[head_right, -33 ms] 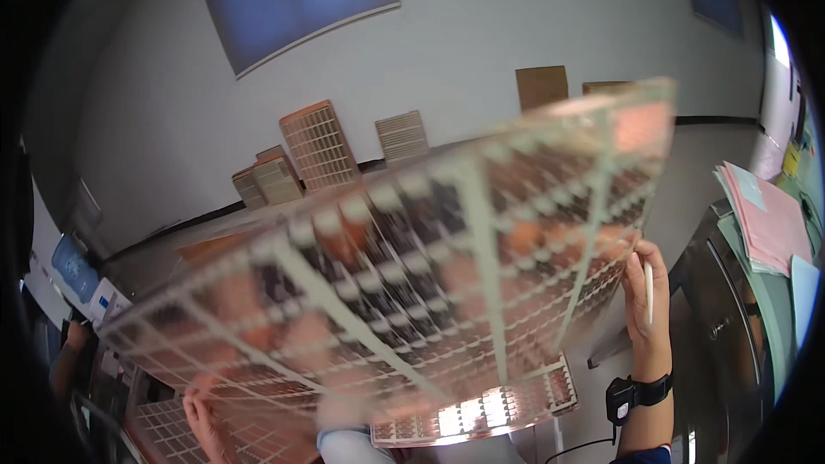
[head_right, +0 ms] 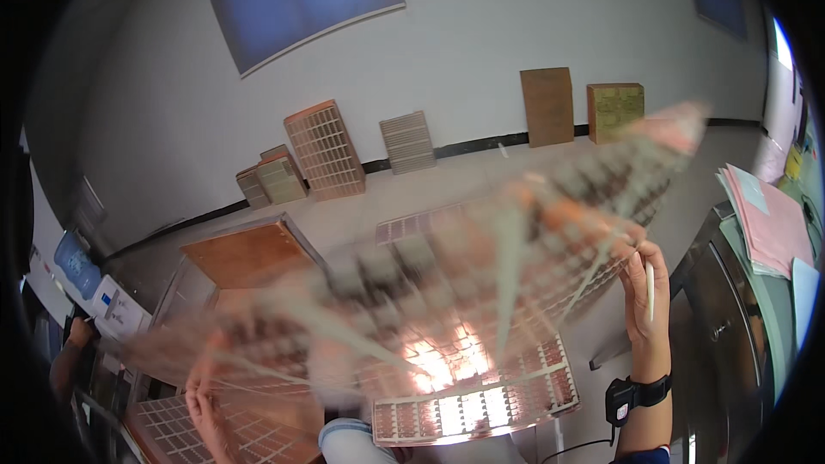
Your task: Inspecting, handling, and organizing copper-colored metal grid sheets in a workshop environment.
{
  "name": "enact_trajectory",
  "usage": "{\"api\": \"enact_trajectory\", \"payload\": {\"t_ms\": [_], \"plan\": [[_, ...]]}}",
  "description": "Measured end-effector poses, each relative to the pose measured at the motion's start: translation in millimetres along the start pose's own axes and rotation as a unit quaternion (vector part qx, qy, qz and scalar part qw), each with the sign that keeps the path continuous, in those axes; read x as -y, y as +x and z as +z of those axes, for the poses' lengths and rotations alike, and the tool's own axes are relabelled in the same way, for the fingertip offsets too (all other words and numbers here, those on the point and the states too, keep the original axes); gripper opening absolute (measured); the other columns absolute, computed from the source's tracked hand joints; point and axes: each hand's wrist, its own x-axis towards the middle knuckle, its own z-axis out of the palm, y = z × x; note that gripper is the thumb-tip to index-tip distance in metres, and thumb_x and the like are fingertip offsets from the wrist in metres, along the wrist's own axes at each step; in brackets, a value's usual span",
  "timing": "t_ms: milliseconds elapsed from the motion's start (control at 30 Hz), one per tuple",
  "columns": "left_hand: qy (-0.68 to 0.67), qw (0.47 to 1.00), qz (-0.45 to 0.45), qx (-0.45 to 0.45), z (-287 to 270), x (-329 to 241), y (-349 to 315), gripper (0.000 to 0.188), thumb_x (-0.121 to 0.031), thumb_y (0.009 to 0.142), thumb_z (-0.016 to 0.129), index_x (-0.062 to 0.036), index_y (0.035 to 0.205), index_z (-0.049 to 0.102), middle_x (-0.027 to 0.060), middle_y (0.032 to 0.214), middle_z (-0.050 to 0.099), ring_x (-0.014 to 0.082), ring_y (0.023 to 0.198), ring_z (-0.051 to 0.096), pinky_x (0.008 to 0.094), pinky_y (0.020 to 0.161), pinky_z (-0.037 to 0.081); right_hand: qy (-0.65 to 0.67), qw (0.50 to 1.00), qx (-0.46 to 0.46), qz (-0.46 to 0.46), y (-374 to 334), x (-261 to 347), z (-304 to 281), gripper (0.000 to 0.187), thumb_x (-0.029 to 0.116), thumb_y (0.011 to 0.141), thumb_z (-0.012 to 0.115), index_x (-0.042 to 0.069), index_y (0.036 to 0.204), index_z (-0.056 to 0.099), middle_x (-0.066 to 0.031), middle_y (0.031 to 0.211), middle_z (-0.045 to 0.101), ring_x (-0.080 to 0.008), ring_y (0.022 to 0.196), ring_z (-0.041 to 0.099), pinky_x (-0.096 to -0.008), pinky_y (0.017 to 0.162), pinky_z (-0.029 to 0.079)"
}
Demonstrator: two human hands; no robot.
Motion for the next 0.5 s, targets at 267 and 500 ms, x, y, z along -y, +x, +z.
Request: {"api": "enact_trajectory", "payload": {"t_ms": [267,500], "plan": [[-0.141,0.985,-0.086,0.045,15.1,19.1,-3.2,0.037,-0.030,0.091,0.049,-0.0040,0.117,0.047,0.0123,0.110,0.055,0.0201,0.099,0.056,0.0362,0.085,0.049,0.186,0.977,0.003,0.103,-15.2,-14.6,24.8,0.035,0.031,0.093,0.045,0.002,0.112,0.052,-0.0164,0.128,0.047,-0.0209,0.112,0.052,-0.0334,0.090,0.045],[-0.267,0.940,-0.209,0.033,22.0,26.2,-23.5,0.035,-0.029,0.092,0.046,-0.0041,0.116,0.048,0.0129,0.109,0.056,0.0230,0.099,0.056,0.0392,0.087,0.047,0.280,0.888,0.135,0.338,-31.6,25.4,52.1,0.039,0.029,0.094,0.039,0.000,0.117,0.050,-0.0181,0.124,0.049,-0.0222,0.108,0.055,-0.0368,0.084,0.051]]}}
